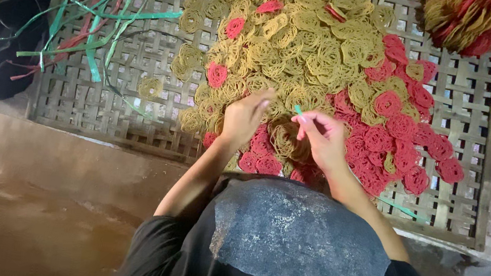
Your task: The person repeatedly picks up small circular woven items from a pile on a bamboo tray and ties them with a thin green strip. The tied items are placed back onto the tray among other finished pieces.
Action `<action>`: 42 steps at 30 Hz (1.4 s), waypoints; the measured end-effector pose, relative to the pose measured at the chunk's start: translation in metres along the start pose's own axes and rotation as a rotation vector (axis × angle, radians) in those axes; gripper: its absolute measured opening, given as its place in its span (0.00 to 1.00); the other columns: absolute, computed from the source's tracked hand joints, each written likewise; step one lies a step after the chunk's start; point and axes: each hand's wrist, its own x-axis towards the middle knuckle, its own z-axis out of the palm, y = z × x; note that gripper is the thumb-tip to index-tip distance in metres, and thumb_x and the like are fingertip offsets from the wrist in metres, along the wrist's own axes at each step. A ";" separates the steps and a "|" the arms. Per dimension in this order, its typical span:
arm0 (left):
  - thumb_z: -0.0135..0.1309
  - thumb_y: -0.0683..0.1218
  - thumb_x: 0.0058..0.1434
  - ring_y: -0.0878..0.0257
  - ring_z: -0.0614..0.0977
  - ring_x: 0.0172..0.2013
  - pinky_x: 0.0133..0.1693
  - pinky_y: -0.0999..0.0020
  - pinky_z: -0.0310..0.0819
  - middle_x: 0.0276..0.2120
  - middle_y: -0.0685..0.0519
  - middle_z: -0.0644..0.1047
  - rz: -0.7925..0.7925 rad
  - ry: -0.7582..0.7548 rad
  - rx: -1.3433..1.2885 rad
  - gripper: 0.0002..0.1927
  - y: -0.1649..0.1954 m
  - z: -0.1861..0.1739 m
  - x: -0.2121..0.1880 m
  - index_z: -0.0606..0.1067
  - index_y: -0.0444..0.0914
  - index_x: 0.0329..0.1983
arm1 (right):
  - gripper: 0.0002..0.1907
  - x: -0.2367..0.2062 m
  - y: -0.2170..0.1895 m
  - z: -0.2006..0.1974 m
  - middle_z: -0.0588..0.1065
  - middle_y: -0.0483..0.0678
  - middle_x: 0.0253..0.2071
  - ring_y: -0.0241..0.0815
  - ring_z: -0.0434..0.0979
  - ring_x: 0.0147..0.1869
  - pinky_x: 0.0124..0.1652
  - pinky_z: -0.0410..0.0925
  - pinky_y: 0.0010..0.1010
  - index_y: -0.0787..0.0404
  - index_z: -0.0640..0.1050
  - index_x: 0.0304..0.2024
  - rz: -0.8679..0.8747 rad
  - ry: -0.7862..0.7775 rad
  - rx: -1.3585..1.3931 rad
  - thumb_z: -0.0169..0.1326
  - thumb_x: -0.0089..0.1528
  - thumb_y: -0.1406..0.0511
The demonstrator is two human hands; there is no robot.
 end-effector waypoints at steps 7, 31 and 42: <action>0.46 0.44 0.75 0.66 0.82 0.45 0.50 0.69 0.79 0.46 0.49 0.82 0.073 -0.087 -0.989 0.16 -0.003 0.003 -0.001 0.76 0.31 0.60 | 0.08 0.006 -0.012 0.017 0.77 0.38 0.27 0.25 0.69 0.31 0.32 0.64 0.21 0.63 0.82 0.38 -0.024 0.019 -0.361 0.55 0.68 0.66; 0.50 0.41 0.71 0.75 0.78 0.44 0.49 0.75 0.75 0.48 0.52 0.83 0.309 -0.038 -0.627 0.18 0.005 0.005 -0.025 0.74 0.34 0.62 | 0.07 0.012 -0.019 0.020 0.75 0.42 0.21 0.29 0.66 0.23 0.25 0.60 0.27 0.61 0.83 0.36 -0.082 0.009 -0.582 0.58 0.67 0.65; 0.61 0.44 0.63 0.69 0.85 0.37 0.47 0.66 0.81 0.40 0.53 0.86 0.207 0.141 -0.457 0.08 0.022 -0.007 -0.025 0.84 0.44 0.45 | 0.08 0.007 -0.018 0.012 0.78 0.47 0.38 0.34 0.76 0.37 0.38 0.72 0.26 0.61 0.82 0.45 -0.214 -0.069 -0.551 0.53 0.67 0.70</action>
